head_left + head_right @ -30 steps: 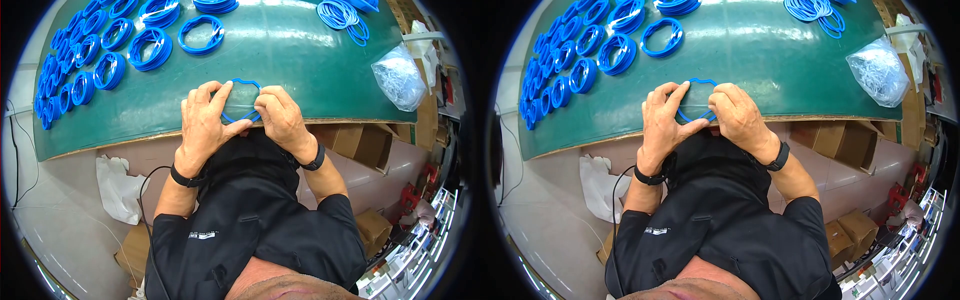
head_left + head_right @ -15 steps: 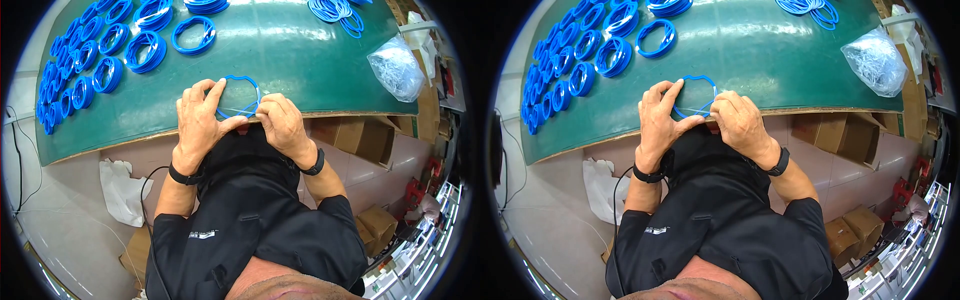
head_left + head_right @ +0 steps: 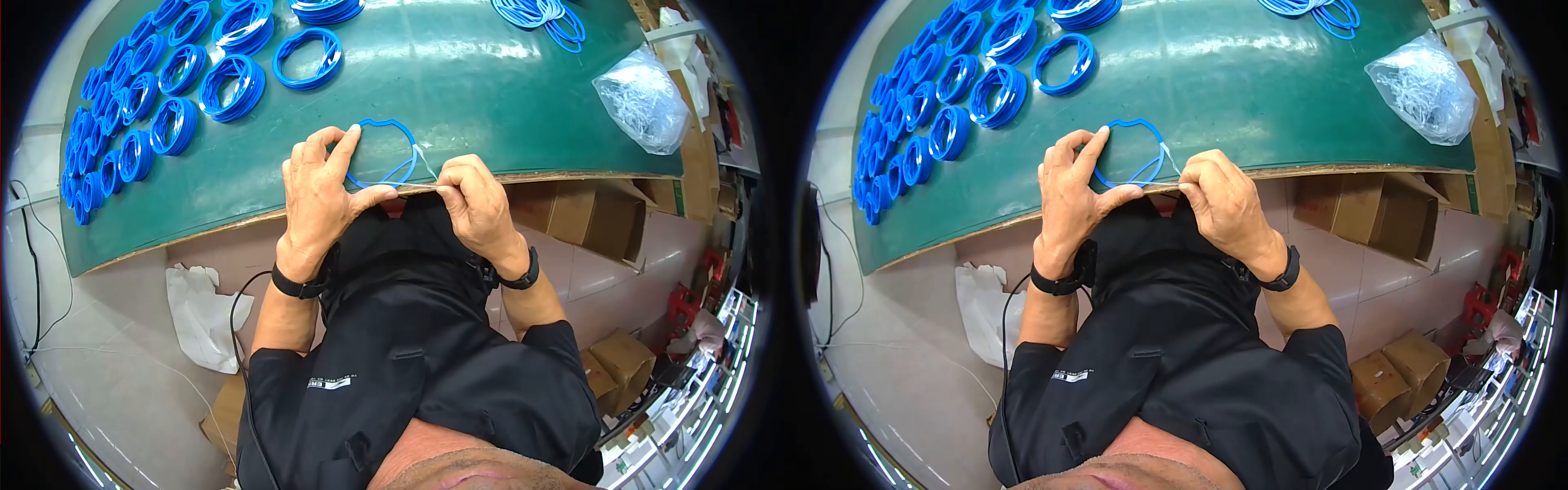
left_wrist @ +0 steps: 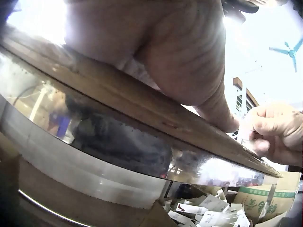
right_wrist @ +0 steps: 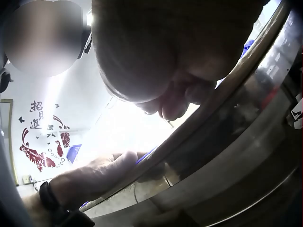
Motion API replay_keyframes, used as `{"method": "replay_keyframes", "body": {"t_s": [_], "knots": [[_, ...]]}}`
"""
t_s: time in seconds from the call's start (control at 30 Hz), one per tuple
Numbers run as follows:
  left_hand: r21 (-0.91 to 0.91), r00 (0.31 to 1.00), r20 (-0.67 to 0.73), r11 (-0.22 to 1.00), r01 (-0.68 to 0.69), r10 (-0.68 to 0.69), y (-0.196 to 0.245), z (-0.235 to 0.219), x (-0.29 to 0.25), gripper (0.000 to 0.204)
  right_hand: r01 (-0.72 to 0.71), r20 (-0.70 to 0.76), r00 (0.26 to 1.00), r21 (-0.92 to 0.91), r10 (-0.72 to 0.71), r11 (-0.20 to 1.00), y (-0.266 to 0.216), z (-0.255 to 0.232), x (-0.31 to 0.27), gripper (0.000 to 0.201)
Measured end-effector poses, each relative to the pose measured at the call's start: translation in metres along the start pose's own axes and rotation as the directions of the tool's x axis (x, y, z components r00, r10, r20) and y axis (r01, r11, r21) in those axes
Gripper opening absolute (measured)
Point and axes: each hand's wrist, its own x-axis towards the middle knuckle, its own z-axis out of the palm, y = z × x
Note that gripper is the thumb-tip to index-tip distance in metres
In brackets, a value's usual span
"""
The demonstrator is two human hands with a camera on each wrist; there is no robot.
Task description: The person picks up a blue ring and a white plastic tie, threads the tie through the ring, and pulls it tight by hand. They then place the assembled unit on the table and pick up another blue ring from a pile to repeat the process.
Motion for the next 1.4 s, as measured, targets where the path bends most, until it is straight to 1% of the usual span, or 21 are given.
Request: {"method": "replay_keyframes", "body": {"t_s": [0.17,0.4,0.67,0.8,0.97,1.07,1.2,1.4], "knots": [[-0.007,1.0,0.011,1.0,-0.017,0.017,-0.002,-0.001,0.0,0.099,0.006,-0.017,1.0,0.01,-0.006,1.0,0.001,-0.006,-0.004,0.013],[-0.018,0.998,0.05,1.0,-0.024,0.025,-0.005,-0.005,0.0,0.1,-0.051,-0.044,0.998,0.028,0.052,0.998,0.003,-0.012,-0.009,0.012],[-0.031,0.997,0.07,0.999,-0.016,0.018,-0.006,-0.005,0.0,0.093,-0.1,-0.075,0.992,0.0,0.099,0.995,0.005,-0.023,-0.016,0.012],[-0.031,0.996,0.085,1.0,0.002,0.0,-0.004,-0.006,-0.001,0.091,-0.08,-0.088,0.993,-0.002,0.08,0.997,0.005,-0.027,-0.018,0.013],[-0.028,0.996,0.087,1.0,0.007,-0.005,-0.004,-0.006,-0.001,0.091,-0.101,-0.056,0.993,0.015,0.102,0.995,0.003,-0.031,-0.025,0.015],[-0.03,0.997,0.083,1.0,0.002,0.0,-0.005,-0.005,-0.001,0.091,-0.146,0.003,0.989,0.069,0.146,0.987,0.0,-0.035,-0.03,0.017],[-0.029,0.996,0.085,1.0,-0.002,0.004,-0.006,-0.005,-0.001,0.09,-0.149,0.026,0.989,0.125,0.147,0.981,-0.002,-0.037,-0.034,0.018],[-0.029,0.996,0.092,1.0,0.004,-0.001,-0.006,-0.005,-0.001,0.09,-0.142,0.05,0.99,0.153,0.135,0.978,-0.006,-0.044,-0.035,0.019]]}}
